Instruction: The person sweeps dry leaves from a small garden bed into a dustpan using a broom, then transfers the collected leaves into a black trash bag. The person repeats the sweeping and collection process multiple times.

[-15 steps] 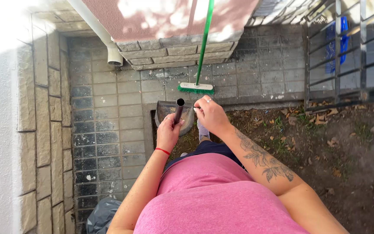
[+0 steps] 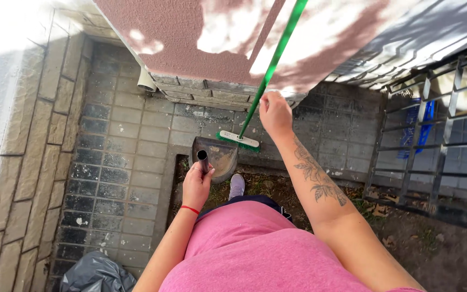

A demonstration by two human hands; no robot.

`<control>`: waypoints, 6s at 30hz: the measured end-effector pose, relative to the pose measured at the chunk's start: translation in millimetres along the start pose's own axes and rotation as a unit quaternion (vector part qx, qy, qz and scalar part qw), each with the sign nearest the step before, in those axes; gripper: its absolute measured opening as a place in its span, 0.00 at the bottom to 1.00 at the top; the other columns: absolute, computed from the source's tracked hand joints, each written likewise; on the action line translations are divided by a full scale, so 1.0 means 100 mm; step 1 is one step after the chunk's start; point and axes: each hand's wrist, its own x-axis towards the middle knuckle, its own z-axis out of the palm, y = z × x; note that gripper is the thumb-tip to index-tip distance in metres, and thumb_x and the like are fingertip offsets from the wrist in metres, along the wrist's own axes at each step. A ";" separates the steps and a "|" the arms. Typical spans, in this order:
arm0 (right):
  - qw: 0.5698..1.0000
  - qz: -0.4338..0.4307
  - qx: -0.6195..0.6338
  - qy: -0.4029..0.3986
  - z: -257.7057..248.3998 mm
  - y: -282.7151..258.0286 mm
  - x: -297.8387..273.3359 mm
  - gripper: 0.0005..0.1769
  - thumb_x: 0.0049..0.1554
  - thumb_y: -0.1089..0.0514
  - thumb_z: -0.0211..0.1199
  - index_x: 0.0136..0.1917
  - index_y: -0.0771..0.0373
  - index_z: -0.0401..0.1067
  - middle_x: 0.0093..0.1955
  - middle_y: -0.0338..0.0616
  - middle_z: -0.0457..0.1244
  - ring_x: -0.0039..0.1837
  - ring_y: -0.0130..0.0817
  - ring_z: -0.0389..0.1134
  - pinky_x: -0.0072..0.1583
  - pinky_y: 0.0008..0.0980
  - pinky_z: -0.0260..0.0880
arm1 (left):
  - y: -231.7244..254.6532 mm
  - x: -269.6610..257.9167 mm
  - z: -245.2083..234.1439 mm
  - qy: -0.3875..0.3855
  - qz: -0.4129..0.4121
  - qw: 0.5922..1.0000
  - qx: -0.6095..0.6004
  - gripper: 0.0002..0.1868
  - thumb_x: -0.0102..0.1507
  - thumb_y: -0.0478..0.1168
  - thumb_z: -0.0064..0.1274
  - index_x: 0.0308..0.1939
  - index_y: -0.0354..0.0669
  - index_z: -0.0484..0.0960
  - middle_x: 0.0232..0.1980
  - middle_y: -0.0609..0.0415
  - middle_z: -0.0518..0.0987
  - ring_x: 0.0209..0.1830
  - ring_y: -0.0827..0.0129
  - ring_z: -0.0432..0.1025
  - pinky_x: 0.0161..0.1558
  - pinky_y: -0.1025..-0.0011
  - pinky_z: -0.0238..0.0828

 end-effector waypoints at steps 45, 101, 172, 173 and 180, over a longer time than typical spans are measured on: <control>0.691 0.515 0.460 -0.214 0.07 -0.04 -3.81 0.27 0.46 0.75 0.64 0.57 0.90 0.61 0.55 0.78 0.56 0.40 0.60 0.72 0.41 0.40 0.80 | -0.95 -1.21 -0.70 -0.194 0.072 0.978 0.026 0.05 0.61 0.38 0.58 0.40 0.54 0.81 0.35 0.51 0.77 0.41 0.53 0.76 0.47 0.59 0.72; 0.685 0.593 0.251 -0.341 -0.96 1.95 -7.25 0.28 0.46 0.71 0.62 0.59 0.86 0.61 0.36 0.58 0.63 0.34 0.41 0.70 0.36 0.38 0.78 | -1.31 -4.12 1.08 -0.147 -0.033 0.981 0.120 0.12 0.55 0.34 0.61 0.36 0.59 0.80 0.42 0.60 0.81 0.50 0.59 0.76 0.55 0.61 0.72; 0.823 0.237 -0.133 -0.499 -1.02 0.92 -6.15 0.25 0.67 0.45 0.45 0.54 0.70 0.69 0.33 0.43 0.62 0.31 0.32 0.66 0.36 0.29 0.70 | -2.32 -3.99 0.53 -0.203 -0.153 0.954 0.162 0.10 0.59 0.43 0.59 0.44 0.62 0.80 0.51 0.58 0.80 0.56 0.55 0.73 0.57 0.55 0.71; 0.825 0.227 -0.160 -0.492 -0.98 0.97 -6.08 0.24 0.66 0.44 0.46 0.52 0.67 0.70 0.33 0.43 0.63 0.33 0.34 0.68 0.39 0.32 0.71 | -2.26 -3.99 0.51 -0.204 -0.160 0.951 0.170 0.10 0.59 0.43 0.59 0.44 0.62 0.80 0.51 0.59 0.80 0.56 0.56 0.73 0.58 0.55 0.71; 0.789 0.271 -0.221 -0.506 -1.22 1.14 -5.89 0.31 0.62 0.40 0.44 0.54 0.67 0.75 0.51 0.55 0.71 0.59 0.51 0.72 0.60 0.52 0.68 | -2.25 -4.05 0.56 -0.203 -0.181 0.943 0.190 0.09 0.59 0.45 0.60 0.43 0.63 0.81 0.50 0.59 0.80 0.56 0.56 0.73 0.58 0.57 0.71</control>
